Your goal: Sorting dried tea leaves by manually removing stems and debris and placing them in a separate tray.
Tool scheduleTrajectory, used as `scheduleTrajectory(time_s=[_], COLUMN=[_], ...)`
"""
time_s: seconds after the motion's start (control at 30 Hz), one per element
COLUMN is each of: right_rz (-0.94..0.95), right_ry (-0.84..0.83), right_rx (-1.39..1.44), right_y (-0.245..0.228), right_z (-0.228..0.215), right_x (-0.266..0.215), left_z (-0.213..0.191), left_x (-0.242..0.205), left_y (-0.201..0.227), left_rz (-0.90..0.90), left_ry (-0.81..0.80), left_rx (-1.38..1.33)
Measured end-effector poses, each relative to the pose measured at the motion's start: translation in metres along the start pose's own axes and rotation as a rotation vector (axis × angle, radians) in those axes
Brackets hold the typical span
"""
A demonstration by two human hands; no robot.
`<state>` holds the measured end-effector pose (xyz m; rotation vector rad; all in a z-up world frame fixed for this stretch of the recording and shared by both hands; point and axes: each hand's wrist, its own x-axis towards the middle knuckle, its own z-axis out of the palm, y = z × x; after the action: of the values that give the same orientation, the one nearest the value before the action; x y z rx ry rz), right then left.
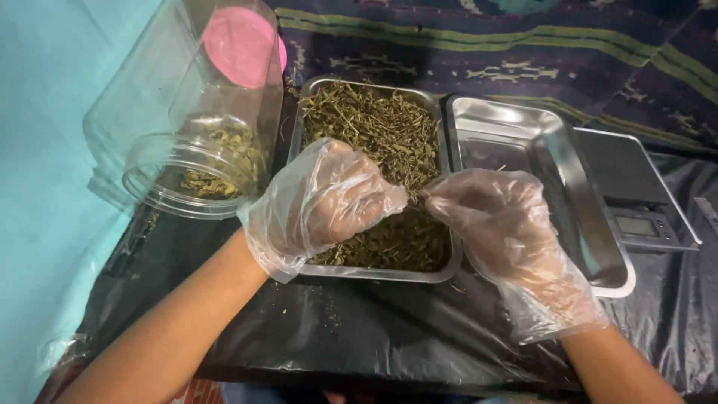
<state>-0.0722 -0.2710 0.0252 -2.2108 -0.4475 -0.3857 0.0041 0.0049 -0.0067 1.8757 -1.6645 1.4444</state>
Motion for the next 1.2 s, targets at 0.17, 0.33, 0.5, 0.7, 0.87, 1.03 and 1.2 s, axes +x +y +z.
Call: scheduleTrajectory(time_s=[0.17,0.33,0.5,0.7,0.87,1.03,1.2], right_rz=[0.018,-0.014,0.474,-0.226,-0.071,-0.186,-0.189], right_ry=[-0.09,-0.1,-0.111,-0.094,-0.418,-0.452,-0.393], right_rx=[0.243,0.103,-0.133,-0.659,-0.45,-0.519,-0.43], right_y=[0.016,0.006,-0.022,0.005,-0.042,-0.012,-0.011], right_z=[0.015,0.008,-0.039,-0.06,-0.012,0.013,0.008], right_x=[-0.002,-0.004,0.003,-0.004,0.009,0.01,0.009], left_z=[-0.002,-0.002,0.007,0.014,-0.018,-0.021,-0.022], left_x=[0.011,0.008,-0.01,-0.04,0.023,0.025,0.027], left_y=[0.003,0.007,0.001,0.002,0.006,0.007,0.006], left_rz=[-0.025,0.006,-0.038,0.144,-0.055,-0.052,-0.05], left_ry=[0.036,-0.006,0.026,-0.006,0.119,0.062,0.027], left_rx=[-0.002,0.053,0.127,0.519,0.192,0.158,0.202])
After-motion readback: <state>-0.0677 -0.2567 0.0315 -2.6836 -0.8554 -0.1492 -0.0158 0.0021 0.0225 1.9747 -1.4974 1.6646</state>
